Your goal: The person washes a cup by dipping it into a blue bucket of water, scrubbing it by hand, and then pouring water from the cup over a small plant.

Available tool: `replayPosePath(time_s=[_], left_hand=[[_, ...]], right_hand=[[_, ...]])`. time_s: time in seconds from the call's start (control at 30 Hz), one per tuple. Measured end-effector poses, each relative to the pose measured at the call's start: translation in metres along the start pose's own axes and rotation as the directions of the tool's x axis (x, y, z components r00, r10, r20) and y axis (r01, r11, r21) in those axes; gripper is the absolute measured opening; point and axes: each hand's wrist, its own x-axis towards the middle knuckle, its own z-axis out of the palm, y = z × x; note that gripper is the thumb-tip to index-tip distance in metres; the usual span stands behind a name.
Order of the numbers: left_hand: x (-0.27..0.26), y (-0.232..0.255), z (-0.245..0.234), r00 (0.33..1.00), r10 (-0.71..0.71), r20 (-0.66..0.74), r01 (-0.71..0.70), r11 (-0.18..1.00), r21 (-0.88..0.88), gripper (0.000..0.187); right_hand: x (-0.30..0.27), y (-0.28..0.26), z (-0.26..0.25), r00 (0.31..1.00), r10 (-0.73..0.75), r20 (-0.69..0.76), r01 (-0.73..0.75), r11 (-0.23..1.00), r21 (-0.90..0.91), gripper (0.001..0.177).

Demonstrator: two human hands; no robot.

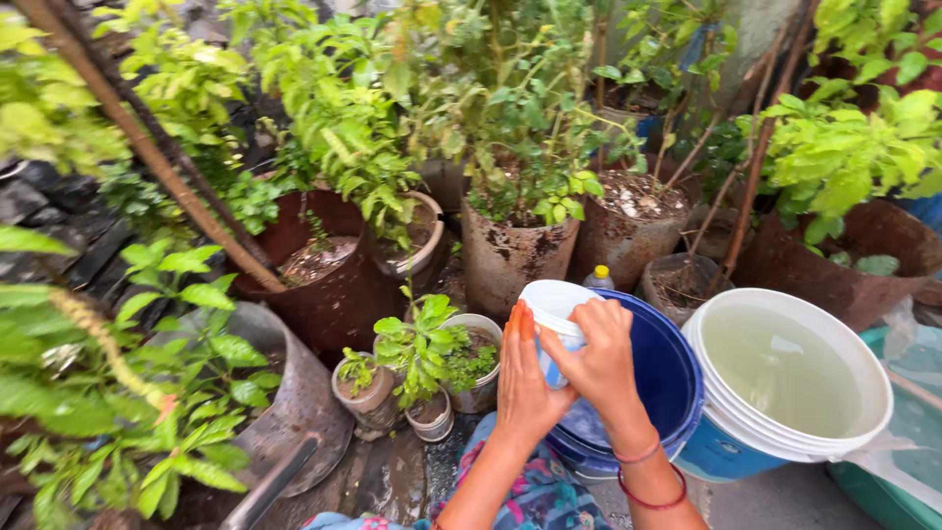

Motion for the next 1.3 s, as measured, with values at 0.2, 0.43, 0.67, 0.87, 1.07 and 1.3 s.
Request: replayPosePath(time_s=[0.2,0.43,0.67,0.87,1.07,1.3], left_hand=[[0.01,0.055,-0.061,0.991,0.111,-0.07,-0.112,0.994,-0.018,0.11],[0.028,0.057,-0.098,0.809,0.564,-0.166,-0.519,0.818,0.248,0.094],[0.001,-0.129,-0.091,0.972,-0.229,-0.043,0.233,0.954,0.189,0.099],[-0.034,-0.131,-0.074,0.965,-0.26,-0.027,0.261,0.951,0.168,0.092],[-0.001,-0.062,-0.078,0.988,-0.121,-0.098,0.128,0.989,0.078,0.093],[0.031,0.046,-0.108,0.989,0.095,-0.109,-0.106,0.989,-0.099,0.108]], right_hand=[[0.01,-0.065,-0.051,0.969,-0.171,-0.178,0.188,0.978,0.087,0.036],[0.011,-0.094,-0.073,0.89,-0.251,-0.381,0.298,0.952,0.069,0.029],[-0.003,-0.027,0.189,0.867,-0.294,0.402,0.155,0.927,0.343,0.038],[-0.044,-0.007,0.18,0.889,-0.149,0.433,-0.003,0.943,0.332,0.032],[-0.01,-0.044,0.079,0.981,-0.153,0.123,0.11,0.946,0.305,0.034],[0.03,-0.1,-0.049,0.961,-0.213,-0.174,0.237,0.963,0.13,0.027]])
